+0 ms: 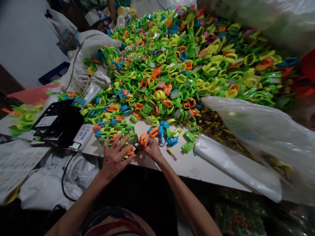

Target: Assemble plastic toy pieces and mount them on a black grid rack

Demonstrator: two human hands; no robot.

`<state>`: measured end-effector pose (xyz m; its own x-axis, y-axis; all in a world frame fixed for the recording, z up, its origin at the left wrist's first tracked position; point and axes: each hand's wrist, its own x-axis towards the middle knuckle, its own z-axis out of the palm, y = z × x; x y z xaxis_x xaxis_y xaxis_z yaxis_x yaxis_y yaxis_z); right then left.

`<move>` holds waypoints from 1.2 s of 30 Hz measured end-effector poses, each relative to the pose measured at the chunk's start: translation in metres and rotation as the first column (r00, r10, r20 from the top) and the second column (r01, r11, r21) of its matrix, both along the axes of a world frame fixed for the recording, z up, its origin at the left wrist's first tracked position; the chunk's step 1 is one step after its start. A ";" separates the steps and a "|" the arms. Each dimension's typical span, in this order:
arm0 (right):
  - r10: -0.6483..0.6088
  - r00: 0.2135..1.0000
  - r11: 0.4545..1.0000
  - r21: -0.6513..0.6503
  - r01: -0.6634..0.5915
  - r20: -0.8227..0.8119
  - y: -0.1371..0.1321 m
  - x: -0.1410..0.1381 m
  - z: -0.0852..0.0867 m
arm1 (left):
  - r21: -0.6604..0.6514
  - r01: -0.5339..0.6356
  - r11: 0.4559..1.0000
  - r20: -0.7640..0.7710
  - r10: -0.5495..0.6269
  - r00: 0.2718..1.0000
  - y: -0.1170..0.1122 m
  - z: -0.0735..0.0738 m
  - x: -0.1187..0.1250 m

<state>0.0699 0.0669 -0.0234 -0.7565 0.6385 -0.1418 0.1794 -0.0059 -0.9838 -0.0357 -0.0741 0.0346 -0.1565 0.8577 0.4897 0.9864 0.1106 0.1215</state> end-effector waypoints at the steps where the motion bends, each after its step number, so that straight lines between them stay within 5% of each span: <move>1: 0.001 1.000 0.999 0.033 -0.001 0.013 -0.001 -0.002 -0.003 | -0.005 -0.001 1.000 0.001 0.001 1.000 0.000 0.000 0.000; 7: 0.062 0.990 0.975 0.205 -0.087 0.124 -0.001 -0.003 -0.014 | -0.029 -0.007 1.000 0.012 0.007 1.000 0.000 0.001 0.000; 12: 0.077 0.965 0.837 0.509 -0.200 0.252 -0.015 -0.008 0.000 | -0.099 -0.030 0.995 -0.016 0.028 0.999 0.006 0.006 0.001; 16: 0.061 0.927 0.794 0.545 -0.270 0.370 -0.026 -0.010 0.011 | -0.181 -0.007 0.983 -0.037 0.000 0.999 0.011 0.011 0.000; 19: 0.031 0.938 0.814 0.535 -0.225 0.346 -0.026 0.015 0.010 | -0.175 0.004 0.985 -0.034 -0.010 0.999 0.008 0.011 -0.004; 21: -0.100 0.928 0.811 0.570 -0.133 0.359 -0.020 0.044 0.008 | -0.161 0.011 0.987 -0.030 -0.016 0.999 0.004 0.011 -0.006; 23: -0.290 0.813 0.780 0.617 -0.105 0.505 -0.007 0.073 0.011 | -0.156 0.024 0.987 -0.026 -0.029 0.999 -0.002 0.010 -0.009; 26: -0.384 0.555 0.760 0.594 -0.263 0.738 0.014 0.094 0.019 | -0.145 0.038 0.989 -0.027 -0.042 0.999 -0.012 0.011 -0.013; 29: -0.347 0.506 0.723 0.568 -0.392 0.790 0.024 0.079 0.027 | -0.096 0.040 0.995 -0.035 -0.043 0.998 -0.019 0.012 -0.014; 36: -0.252 0.703 0.558 0.694 -0.455 0.665 0.029 -0.040 0.050 | -0.071 0.041 0.997 -0.037 -0.044 0.998 -0.021 0.012 -0.014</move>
<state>0.0302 0.0961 0.0268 -0.7453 0.6593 -0.0994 0.6660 0.7290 -0.1580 -0.0496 -0.0953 0.0463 -0.1011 0.8955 0.4333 0.9942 0.0751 0.0767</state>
